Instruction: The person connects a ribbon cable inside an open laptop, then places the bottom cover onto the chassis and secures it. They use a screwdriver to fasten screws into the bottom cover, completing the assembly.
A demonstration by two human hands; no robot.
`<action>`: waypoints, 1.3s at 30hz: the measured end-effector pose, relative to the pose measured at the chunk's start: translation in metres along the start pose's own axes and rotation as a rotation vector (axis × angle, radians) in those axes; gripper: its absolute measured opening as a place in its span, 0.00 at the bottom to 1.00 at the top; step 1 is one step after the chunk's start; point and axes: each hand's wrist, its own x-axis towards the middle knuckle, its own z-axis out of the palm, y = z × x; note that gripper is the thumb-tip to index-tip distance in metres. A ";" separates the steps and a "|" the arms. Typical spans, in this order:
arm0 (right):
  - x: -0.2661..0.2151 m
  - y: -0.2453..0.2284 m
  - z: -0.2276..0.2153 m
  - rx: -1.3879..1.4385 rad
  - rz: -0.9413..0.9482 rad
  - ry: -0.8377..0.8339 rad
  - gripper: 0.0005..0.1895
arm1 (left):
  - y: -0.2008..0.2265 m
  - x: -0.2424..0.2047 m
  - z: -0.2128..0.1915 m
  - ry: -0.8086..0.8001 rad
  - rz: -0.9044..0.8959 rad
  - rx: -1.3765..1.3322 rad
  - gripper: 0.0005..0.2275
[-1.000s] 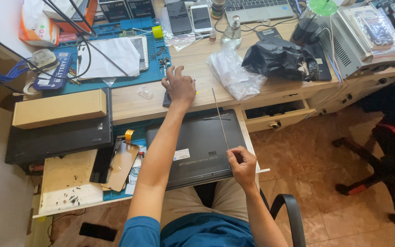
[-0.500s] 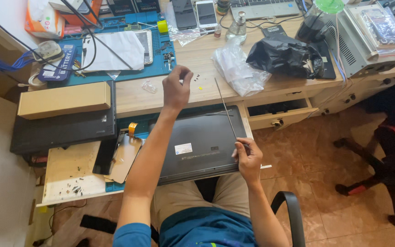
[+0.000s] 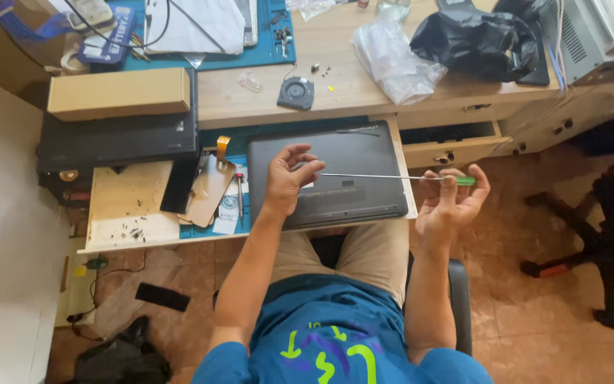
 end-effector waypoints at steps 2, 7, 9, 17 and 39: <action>0.001 -0.006 -0.006 -0.031 -0.021 -0.008 0.19 | -0.003 -0.015 0.005 -0.055 -0.032 -0.084 0.16; 0.003 -0.025 -0.013 -0.098 -0.063 -0.015 0.18 | -0.013 -0.034 0.015 -0.179 -0.067 -0.294 0.16; 0.002 -0.030 -0.015 -0.088 -0.084 -0.044 0.18 | -0.015 -0.038 0.017 -0.157 -0.073 -0.309 0.15; 0.008 -0.037 -0.016 -0.115 -0.133 -0.123 0.19 | -0.029 -0.039 0.017 -0.159 -0.063 -0.284 0.16; 0.026 -0.085 0.029 -0.391 -0.351 -0.570 0.26 | -0.025 -0.062 0.012 -0.339 0.392 0.626 0.22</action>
